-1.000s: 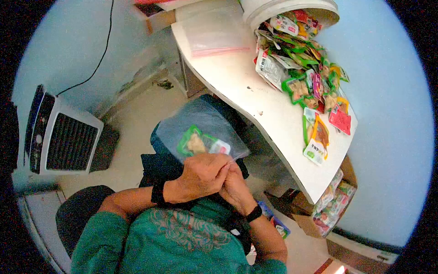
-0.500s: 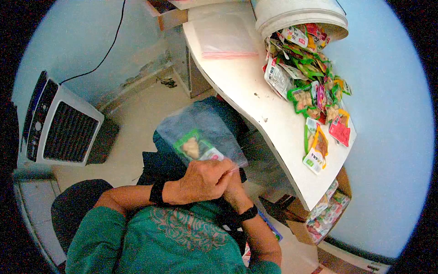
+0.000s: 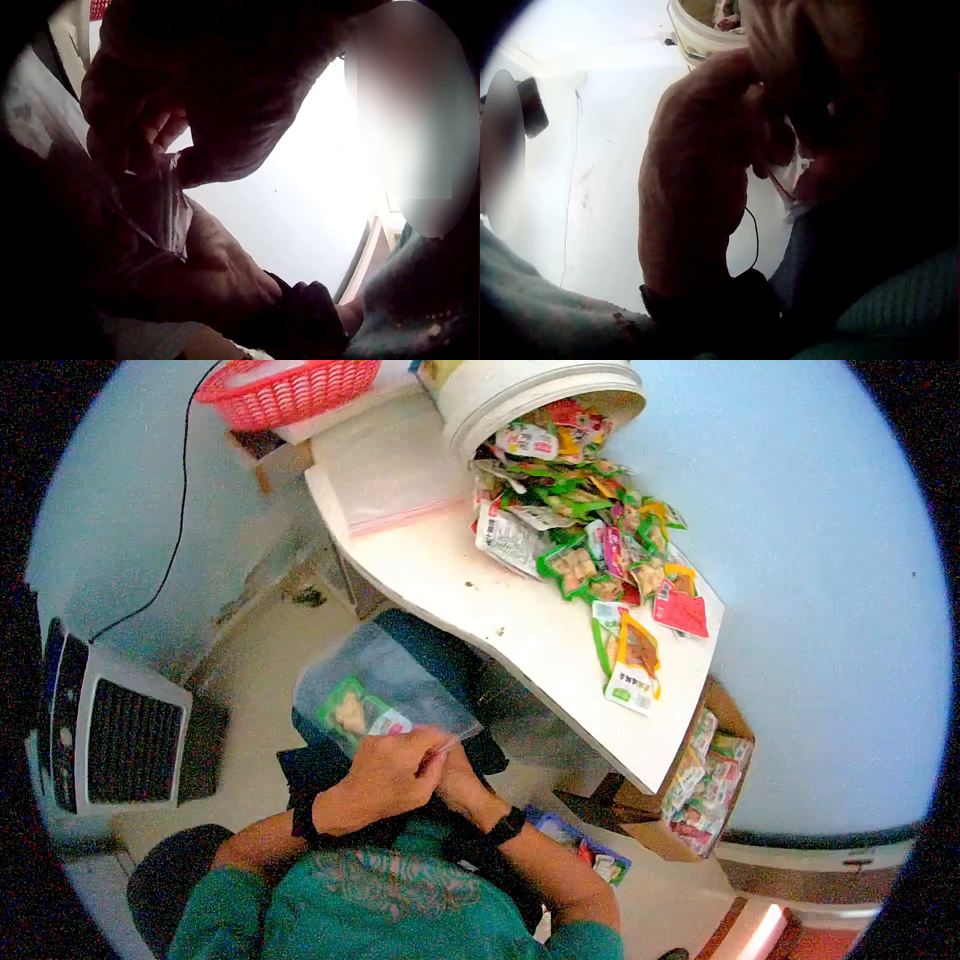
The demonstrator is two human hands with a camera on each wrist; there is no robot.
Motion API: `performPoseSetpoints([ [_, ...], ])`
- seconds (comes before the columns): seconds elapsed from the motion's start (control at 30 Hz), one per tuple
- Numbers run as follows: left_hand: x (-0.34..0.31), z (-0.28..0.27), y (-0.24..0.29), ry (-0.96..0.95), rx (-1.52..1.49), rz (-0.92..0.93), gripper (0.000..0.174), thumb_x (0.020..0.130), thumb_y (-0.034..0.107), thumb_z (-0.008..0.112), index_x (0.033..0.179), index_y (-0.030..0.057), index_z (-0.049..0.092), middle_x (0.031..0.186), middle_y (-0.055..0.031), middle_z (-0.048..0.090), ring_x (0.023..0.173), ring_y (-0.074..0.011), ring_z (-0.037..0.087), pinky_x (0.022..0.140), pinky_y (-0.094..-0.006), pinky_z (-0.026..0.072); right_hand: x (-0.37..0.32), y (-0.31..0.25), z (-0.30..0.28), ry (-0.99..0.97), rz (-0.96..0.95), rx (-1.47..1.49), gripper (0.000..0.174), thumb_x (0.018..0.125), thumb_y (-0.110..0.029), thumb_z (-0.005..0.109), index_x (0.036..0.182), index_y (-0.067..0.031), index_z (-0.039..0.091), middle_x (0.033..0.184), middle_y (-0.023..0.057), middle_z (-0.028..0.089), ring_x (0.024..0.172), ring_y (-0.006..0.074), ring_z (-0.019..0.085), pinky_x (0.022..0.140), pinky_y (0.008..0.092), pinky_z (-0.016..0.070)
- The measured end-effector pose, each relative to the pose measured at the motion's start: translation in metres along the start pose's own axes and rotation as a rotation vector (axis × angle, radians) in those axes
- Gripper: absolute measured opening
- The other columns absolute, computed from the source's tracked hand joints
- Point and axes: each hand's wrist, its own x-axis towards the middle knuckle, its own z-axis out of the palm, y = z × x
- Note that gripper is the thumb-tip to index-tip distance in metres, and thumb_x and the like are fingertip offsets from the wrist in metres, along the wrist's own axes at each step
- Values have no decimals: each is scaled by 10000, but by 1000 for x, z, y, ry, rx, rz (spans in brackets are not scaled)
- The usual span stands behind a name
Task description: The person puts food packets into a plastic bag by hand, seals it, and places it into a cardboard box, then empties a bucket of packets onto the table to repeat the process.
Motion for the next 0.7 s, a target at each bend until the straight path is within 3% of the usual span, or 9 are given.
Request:
performPoseSetpoints([
  [0.07,3,-6,3,30,-42,9,126,854,178,610,891,58,599,712,-173,651,660,-376,651,570,-484,505,-2,-13,-4,13,33,-277,146,932,-83,598,1054,-25,653,1025,31,681,953,118,592,806,280,502],
  [0.1,4,-8,2,19,-34,-2,122,848,172,617,882,57,598,713,-171,650,657,-375,650,570,-483,503,-7,-25,-2,28,-83,-387,152,948,-100,594,1052,-11,661,962,44,699,862,112,634,721,260,523],
  [0.2,4,-14,-3,1,-29,-34,111,834,154,635,857,54,593,707,-165,647,647,-371,647,566,-479,494,-21,-46,-20,41,288,-311,182,962,-122,589,1080,-4,663,880,49,704,719,106,658,609,246,533],
  [0.23,4,-14,-4,-2,-41,-41,108,830,146,641,849,53,590,700,-162,644,643,-370,645,563,-478,491,-29,-59,-23,70,210,-381,195,968,-144,595,1084,-7,672,812,53,702,613,104,653,527,230,523],
  [0.33,5,-16,-4,-13,-76,-54,108,820,129,655,823,51,581,679,-155,639,628,-368,640,553,-473,482,-46,-107,-39,165,165,-457,162,966,-120,607,1062,-15,685,844,32,698,674,96,654,562,229,520],
  [0.4,4,-17,-5,-16,-94,-53,113,819,126,660,812,49,577,668,-153,636,619,-367,637,548,-472,478,-45,-122,-62,261,7,-628,156,934,-129,641,1023,-14,697,806,64,701,651,104,650,568,277,526],
  [0.47,4,-17,-6,-11,-105,-44,119,823,129,660,807,47,575,660,-155,634,612,-367,636,545,-473,476,-38,-146,-82,442,-153,-883,122,902,-92,652,985,-22,707,786,96,701,628,176,658,612,322,537],
  [0.53,4,-17,-7,-9,-98,-53,119,824,129,661,808,47,576,663,-157,635,613,-366,636,544,-473,477,-22,-165,-108,546,-439,-1381,211,853,-33,641,1058,-46,689,927,143,706,768,270,678,695,356,542],
  [0.7,5,-17,-6,-4,-92,-54,119,823,128,667,806,51,578,661,-154,634,616,-361,640,542,-466,482,32,-188,-155,530,-508,-1862,471,796,10,620,1256,-83,580,1265,159,589,1114,348,577,866,417,509],
])
